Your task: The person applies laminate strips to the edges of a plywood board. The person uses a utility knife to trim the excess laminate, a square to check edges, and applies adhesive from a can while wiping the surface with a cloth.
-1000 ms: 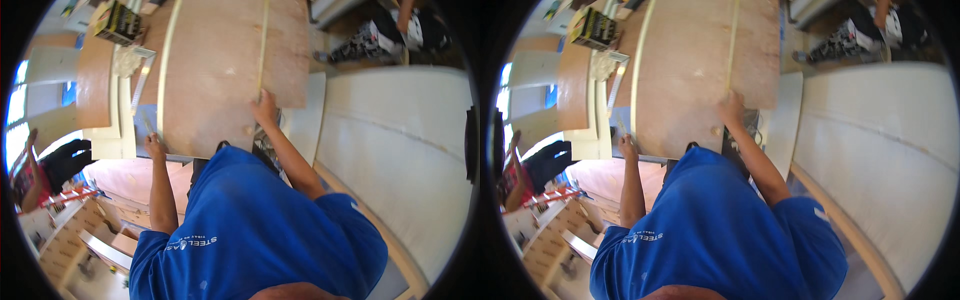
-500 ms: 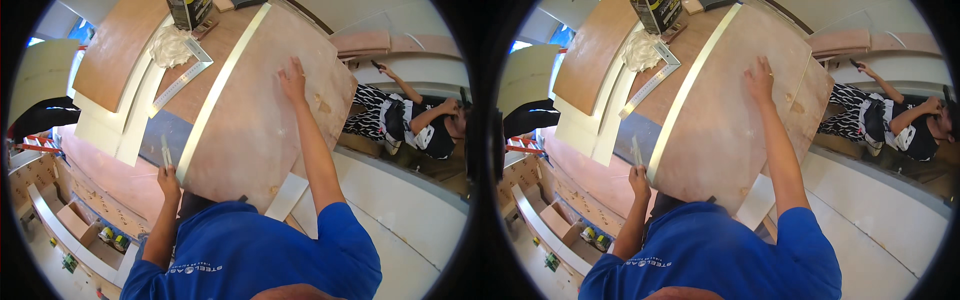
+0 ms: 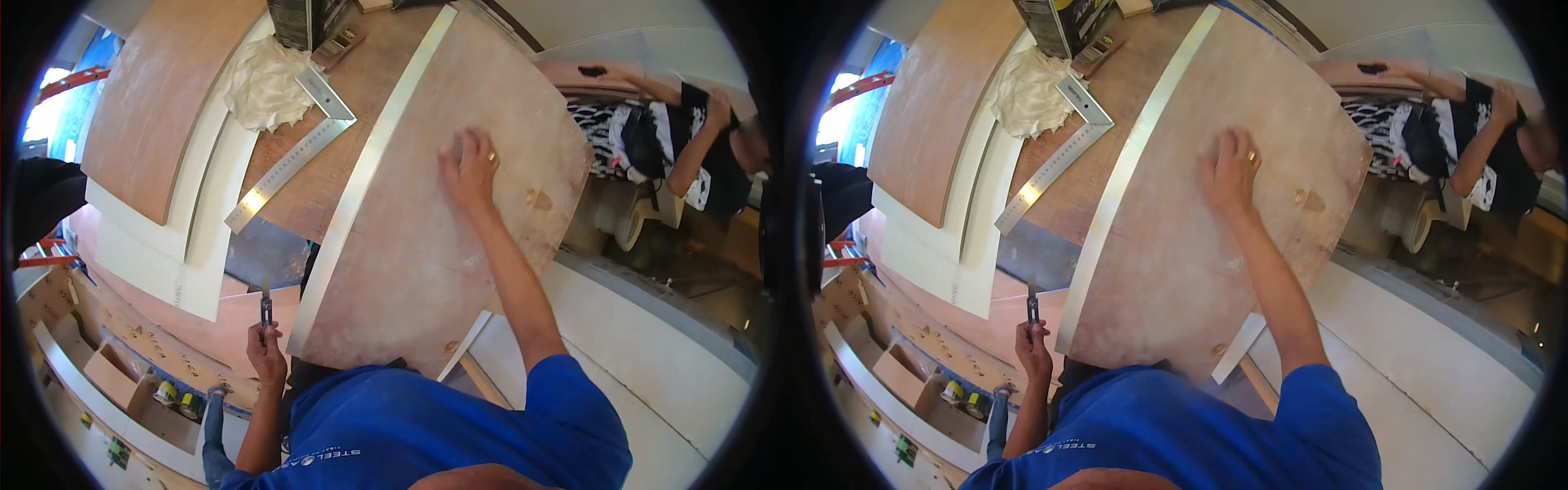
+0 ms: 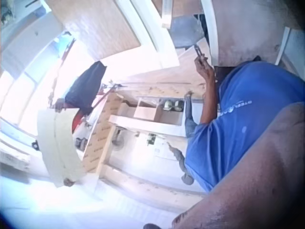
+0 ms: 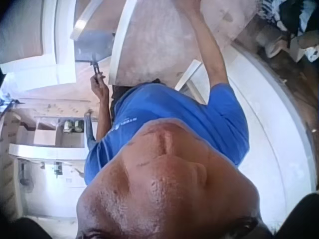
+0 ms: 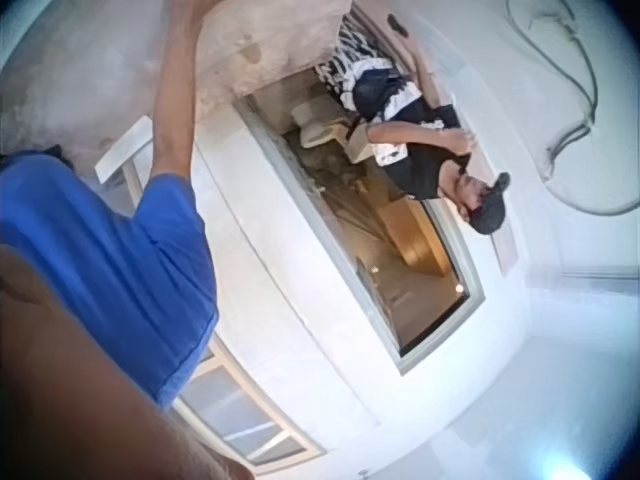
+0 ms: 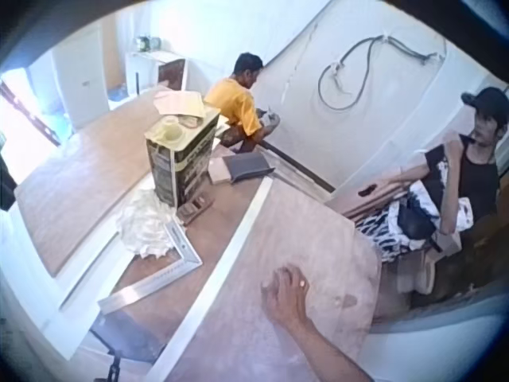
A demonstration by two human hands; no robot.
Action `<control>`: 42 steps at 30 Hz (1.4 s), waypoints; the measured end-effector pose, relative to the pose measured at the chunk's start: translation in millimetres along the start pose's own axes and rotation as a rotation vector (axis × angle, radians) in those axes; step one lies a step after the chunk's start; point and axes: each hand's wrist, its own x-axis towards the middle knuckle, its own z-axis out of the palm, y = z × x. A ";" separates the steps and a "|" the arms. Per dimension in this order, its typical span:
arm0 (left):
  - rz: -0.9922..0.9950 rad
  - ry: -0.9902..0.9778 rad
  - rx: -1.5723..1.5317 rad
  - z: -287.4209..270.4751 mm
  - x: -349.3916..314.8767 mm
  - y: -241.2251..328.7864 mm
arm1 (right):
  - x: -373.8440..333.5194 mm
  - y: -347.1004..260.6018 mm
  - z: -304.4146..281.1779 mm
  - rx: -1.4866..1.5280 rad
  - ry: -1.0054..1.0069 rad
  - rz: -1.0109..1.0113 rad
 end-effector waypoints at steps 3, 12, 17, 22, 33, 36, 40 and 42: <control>0.097 -0.103 0.070 16.0 21.8 47.7 | 60.6 12.8 -4.2 0.150 0.206 -0.099; 0.116 -0.482 -0.649 207.1 150.2 248.0 | 106.8 -8.3 20.7 -0.206 0.146 0.018; 0.299 -0.489 -0.647 254.4 183.8 277.4 | 105.6 -8.1 20.1 -0.181 0.201 0.015; 0.339 -0.472 -0.502 275.1 208.6 278.6 | 105.4 -4.6 21.5 -0.160 0.238 0.012; 0.147 -0.714 -0.648 265.9 213.4 285.2 | 104.4 -7.0 19.7 -0.137 0.234 0.028; 0.118 -0.729 -0.604 261.2 214.3 288.9 | 104.7 -6.7 19.8 -0.146 0.236 0.025; 0.233 -0.687 -0.540 264.6 218.0 280.0 | 105.0 -8.8 18.1 -0.162 0.209 0.025; 0.236 -0.678 -0.539 263.6 215.9 276.9 | 104.3 -9.4 16.9 -0.157 0.210 0.020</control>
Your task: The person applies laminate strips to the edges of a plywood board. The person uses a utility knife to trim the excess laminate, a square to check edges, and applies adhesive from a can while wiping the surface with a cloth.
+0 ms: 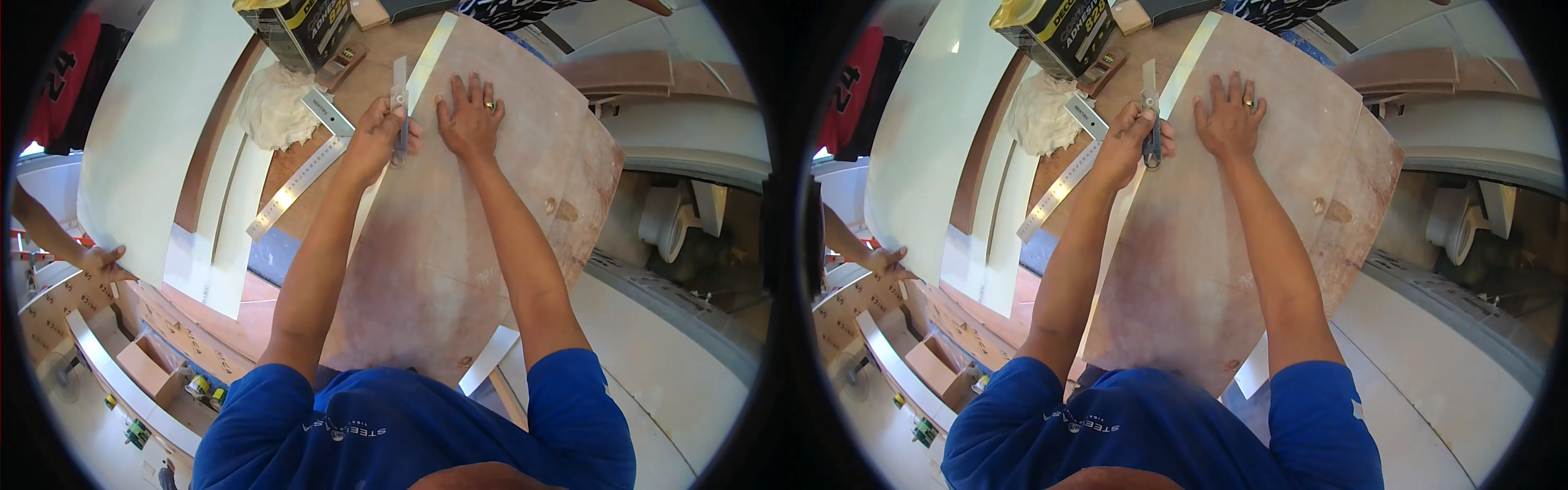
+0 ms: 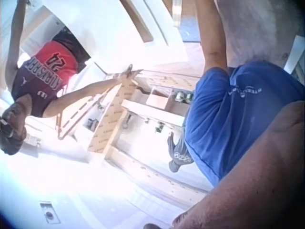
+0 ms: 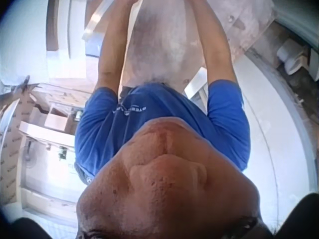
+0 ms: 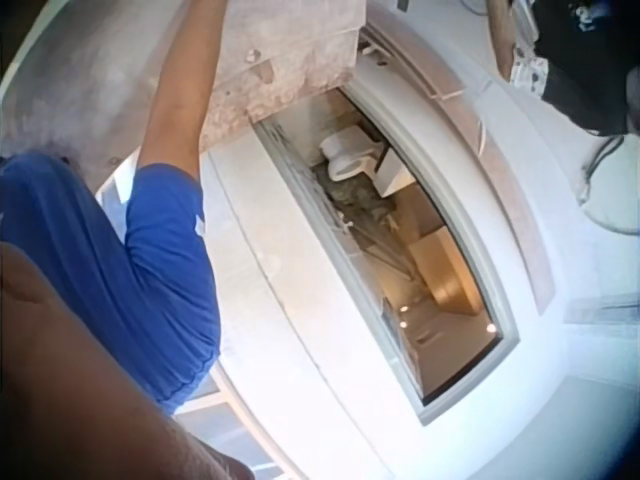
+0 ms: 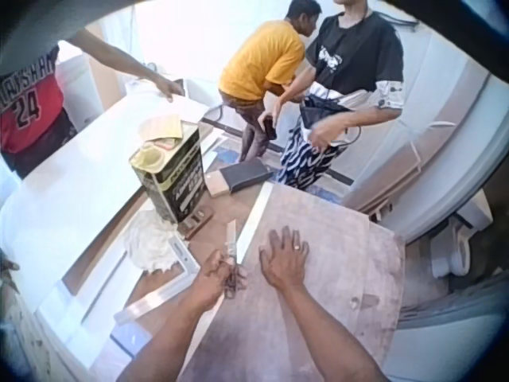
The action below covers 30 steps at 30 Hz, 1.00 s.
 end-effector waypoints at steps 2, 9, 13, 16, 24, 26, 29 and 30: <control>-0.007 -0.005 -0.027 0.9 -4.9 5.5 | 0.8 0.6 0.3 0.003 -0.009 0.002; -0.018 -0.015 -0.135 -2.8 -14.8 8.6 | 0.2 1.6 3.0 0.008 0.039 -0.010; 0.003 0.000 -0.129 -7.5 -17.1 2.9 | -1.1 2.1 5.4 0.004 0.039 -0.011; -0.002 -0.016 -0.122 -10.7 -23.1 4.5 | -1.1 1.1 6.2 0.010 0.037 -0.010; 0.006 -0.043 -0.251 9.3 -63.0 25.6 | -4.8 7.9 -7.6 0.167 0.227 -0.054; 0.011 -0.083 -0.173 9.0 -72.1 29.0 | -11.7 7.8 -21.6 0.535 0.182 0.018; 0.017 -0.013 -0.154 17.8 -87.0 33.4 | -47.3 -36.4 -77.0 0.910 0.202 0.029; 0.053 -0.013 -0.140 18.2 -90.7 27.0 | -62.3 -57.9 -104.2 0.999 0.230 0.021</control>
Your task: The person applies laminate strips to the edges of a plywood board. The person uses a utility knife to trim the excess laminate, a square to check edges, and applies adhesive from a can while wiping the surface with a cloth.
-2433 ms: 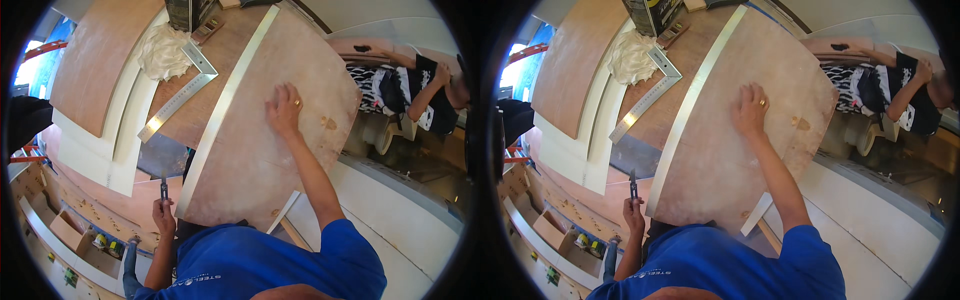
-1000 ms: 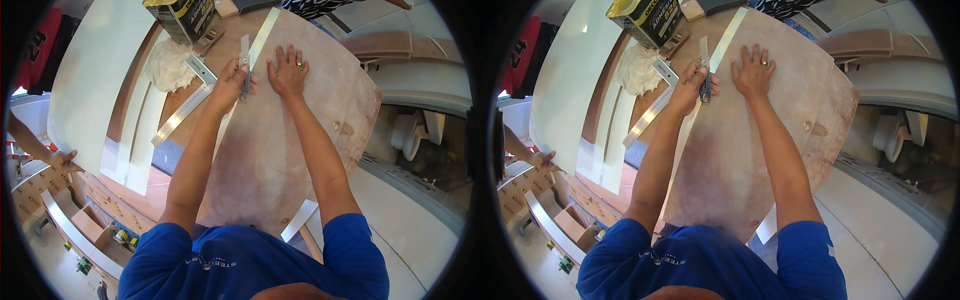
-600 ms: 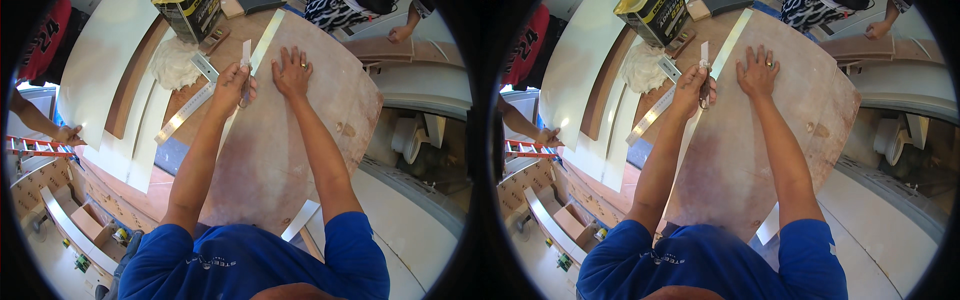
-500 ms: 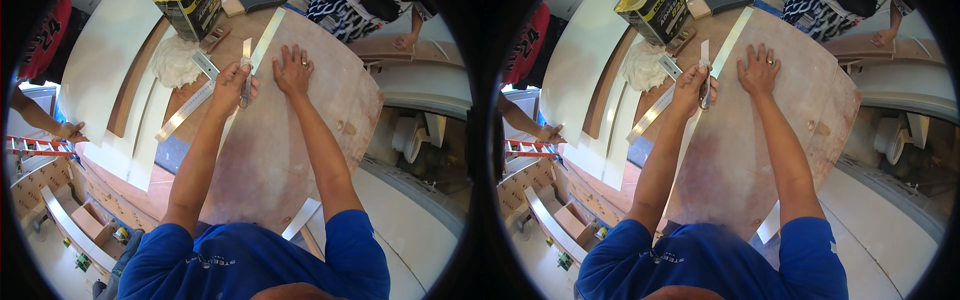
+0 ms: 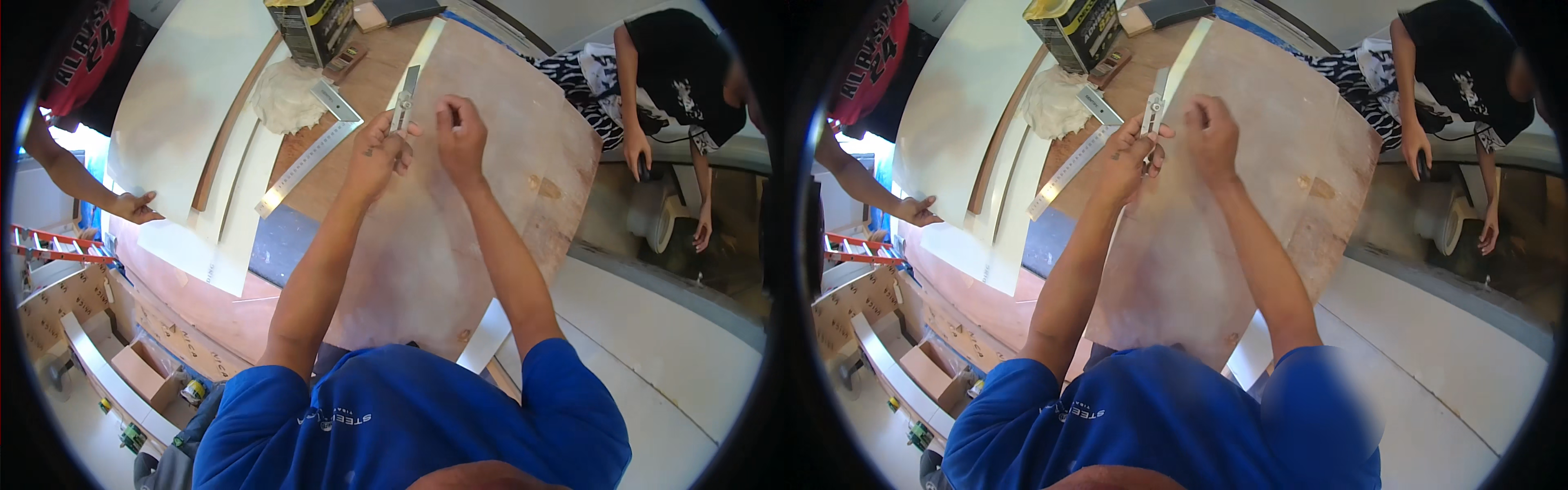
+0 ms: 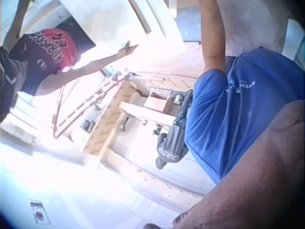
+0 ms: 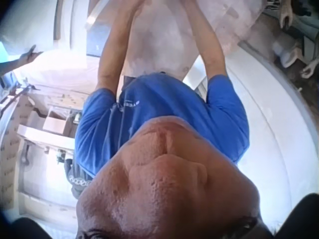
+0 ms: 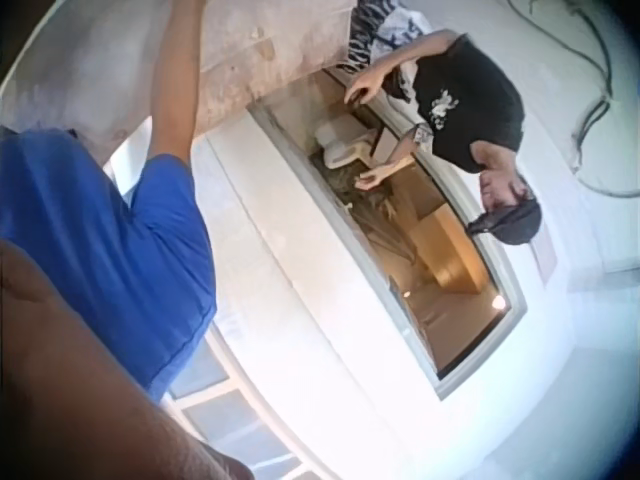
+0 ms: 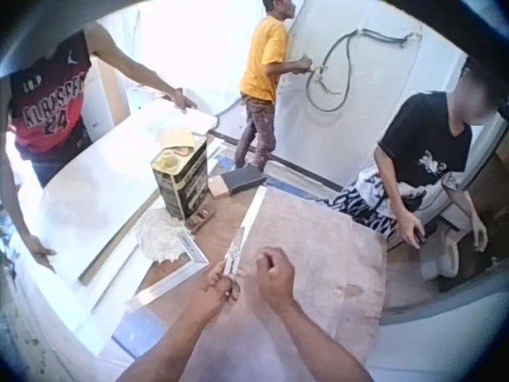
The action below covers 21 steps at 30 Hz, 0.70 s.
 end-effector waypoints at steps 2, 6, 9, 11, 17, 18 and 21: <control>0.075 -0.026 0.030 2.5 -4.9 -15.2 | -19.8 -47.9 -2.4 0.009 0.000 -0.068; 0.125 0.024 0.156 43.4 -36.8 2.6 | -34.4 -69.5 -22.3 -0.056 0.048 -0.083; 0.205 0.070 0.324 67.3 -62.6 7.2 | -45.5 -73.1 -34.8 -0.035 0.125 -0.130; 0.306 0.064 0.392 77.8 -76.5 5.3 | -55.1 -77.7 -43.9 -0.019 0.144 -0.090; 0.597 0.101 0.679 112.4 -114.2 4.2 | -67.1 -117.0 -90.6 -0.279 0.203 -0.276; 0.634 0.113 0.707 118.0 -118.7 4.9 | -67.4 -120.6 -97.2 -0.305 0.206 -0.297; 0.741 0.131 0.755 131.6 -133.5 3.4 | -79.0 -129.8 -106.1 -0.358 0.105 -0.114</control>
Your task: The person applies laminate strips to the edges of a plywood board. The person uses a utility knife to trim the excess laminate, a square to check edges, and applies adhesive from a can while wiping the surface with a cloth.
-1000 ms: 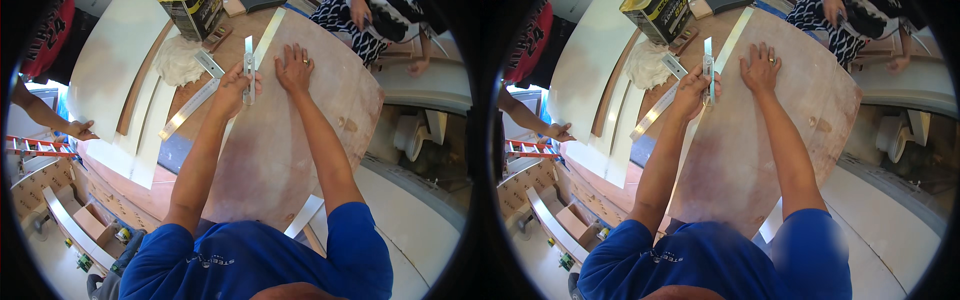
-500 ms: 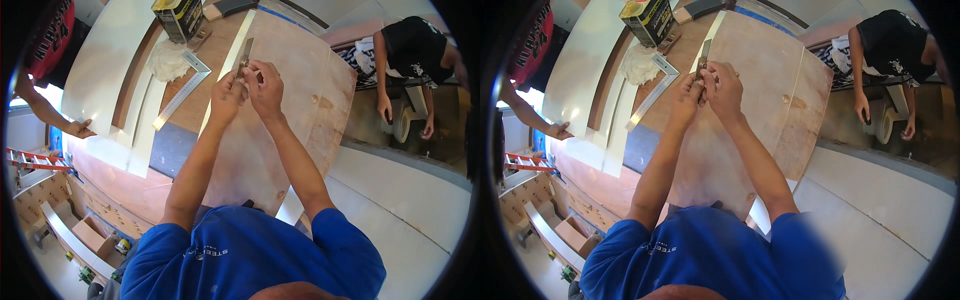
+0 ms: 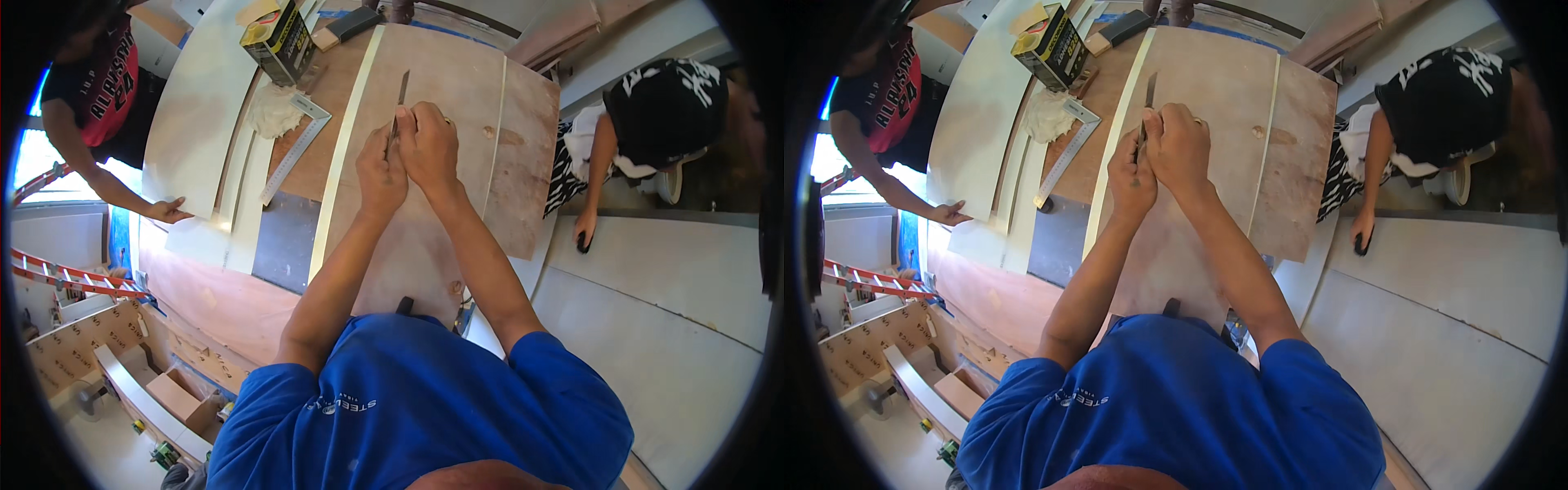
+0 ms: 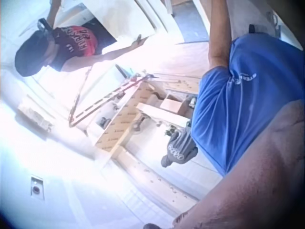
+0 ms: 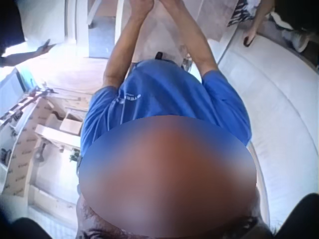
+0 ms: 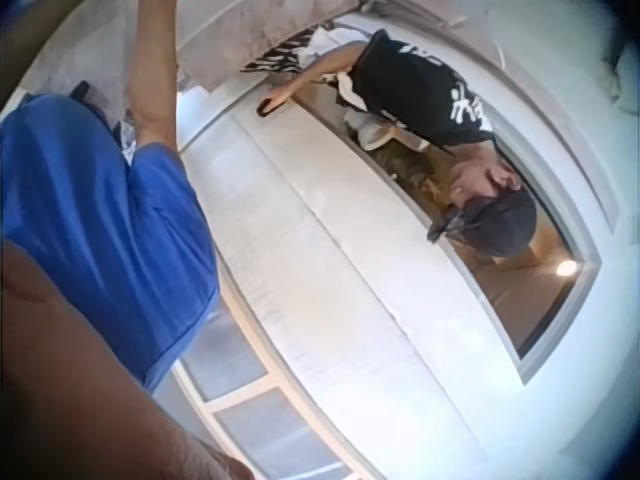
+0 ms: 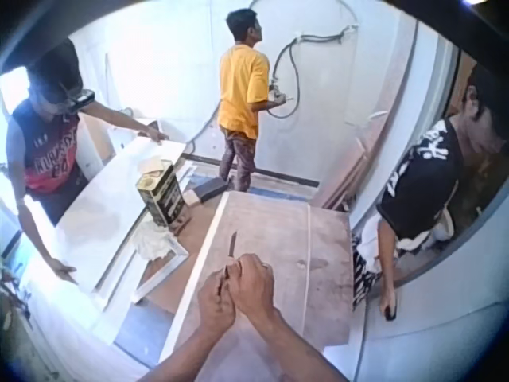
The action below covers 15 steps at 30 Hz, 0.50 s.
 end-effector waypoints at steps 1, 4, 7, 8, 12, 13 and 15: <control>0.038 0.011 -0.010 1.2 0.7 3.2 | -2.8 -0.4 -2.3 0.073 -0.015 0.030; 0.064 0.015 0.001 2.3 -5.8 9.9 | -6.2 1.8 -6.0 0.236 -0.061 0.091; 0.056 0.018 -0.017 3.9 -9.6 8.0 | -6.7 5.7 -9.1 0.267 -0.096 0.068; 0.054 0.019 -0.032 4.1 -10.4 7.2 | -6.2 7.2 -10.5 0.262 -0.095 0.039; -0.222 -0.109 -0.144 -3.0 -8.1 4.4 | -3.1 5.4 -20.1 0.132 -0.109 -0.054; -0.260 -0.140 -0.163 -3.7 -4.1 1.8 | -0.5 5.9 -23.2 0.119 -0.114 -0.070; -0.281 -0.150 -0.194 -1.8 -2.9 -4.7 | 5.3 8.4 -24.7 0.094 -0.126 -0.099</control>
